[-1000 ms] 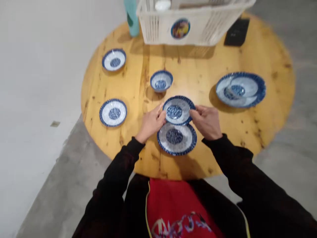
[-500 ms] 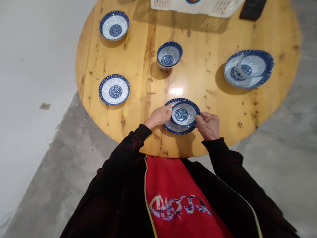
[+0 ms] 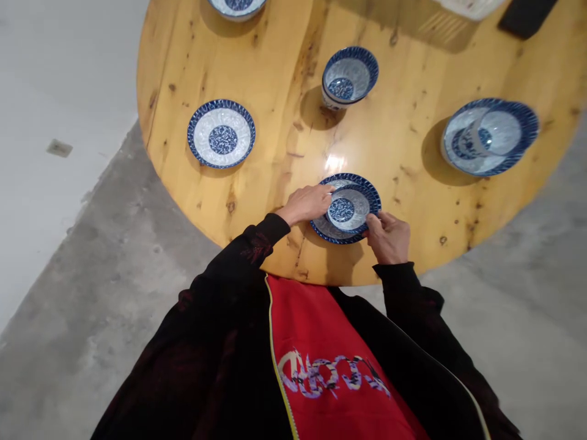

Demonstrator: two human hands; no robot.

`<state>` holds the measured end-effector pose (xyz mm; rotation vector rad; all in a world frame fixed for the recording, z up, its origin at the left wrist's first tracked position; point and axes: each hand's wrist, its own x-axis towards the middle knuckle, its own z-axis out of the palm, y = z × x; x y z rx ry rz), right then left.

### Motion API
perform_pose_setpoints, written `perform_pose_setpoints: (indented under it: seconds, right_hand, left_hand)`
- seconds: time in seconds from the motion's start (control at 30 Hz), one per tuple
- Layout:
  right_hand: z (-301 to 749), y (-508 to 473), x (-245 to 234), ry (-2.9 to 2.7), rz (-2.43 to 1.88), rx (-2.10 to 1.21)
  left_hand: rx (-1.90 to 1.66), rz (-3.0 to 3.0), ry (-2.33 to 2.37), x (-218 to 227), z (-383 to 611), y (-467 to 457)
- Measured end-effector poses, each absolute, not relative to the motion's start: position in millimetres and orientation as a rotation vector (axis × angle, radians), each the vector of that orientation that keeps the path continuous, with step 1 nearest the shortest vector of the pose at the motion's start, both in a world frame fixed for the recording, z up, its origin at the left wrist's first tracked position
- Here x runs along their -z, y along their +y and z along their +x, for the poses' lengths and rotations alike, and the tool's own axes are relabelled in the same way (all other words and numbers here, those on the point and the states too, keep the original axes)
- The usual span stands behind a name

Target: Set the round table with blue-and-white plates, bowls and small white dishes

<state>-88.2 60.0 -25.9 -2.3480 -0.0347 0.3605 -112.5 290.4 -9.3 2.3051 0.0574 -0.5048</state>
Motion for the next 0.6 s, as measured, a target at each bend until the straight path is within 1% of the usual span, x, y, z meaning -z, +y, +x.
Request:
perform_pose_setpoints:
  seconds: [0.2,0.4,0.6]
  right_hand:
    - [-94,63,11,0.088,-2.320,-0.332]
    - [-93,63,13,0.176,-2.169,-0.348]
    - [-93,63,14,0.187,-2.146,-0.324]
  left_hand:
    - [0.424,2.272,0.024,7,-110,293]
    - [0.410,2.177,0.021,15,-110,292]
    - [0.377,2.156,-0.002,17,-109,292]
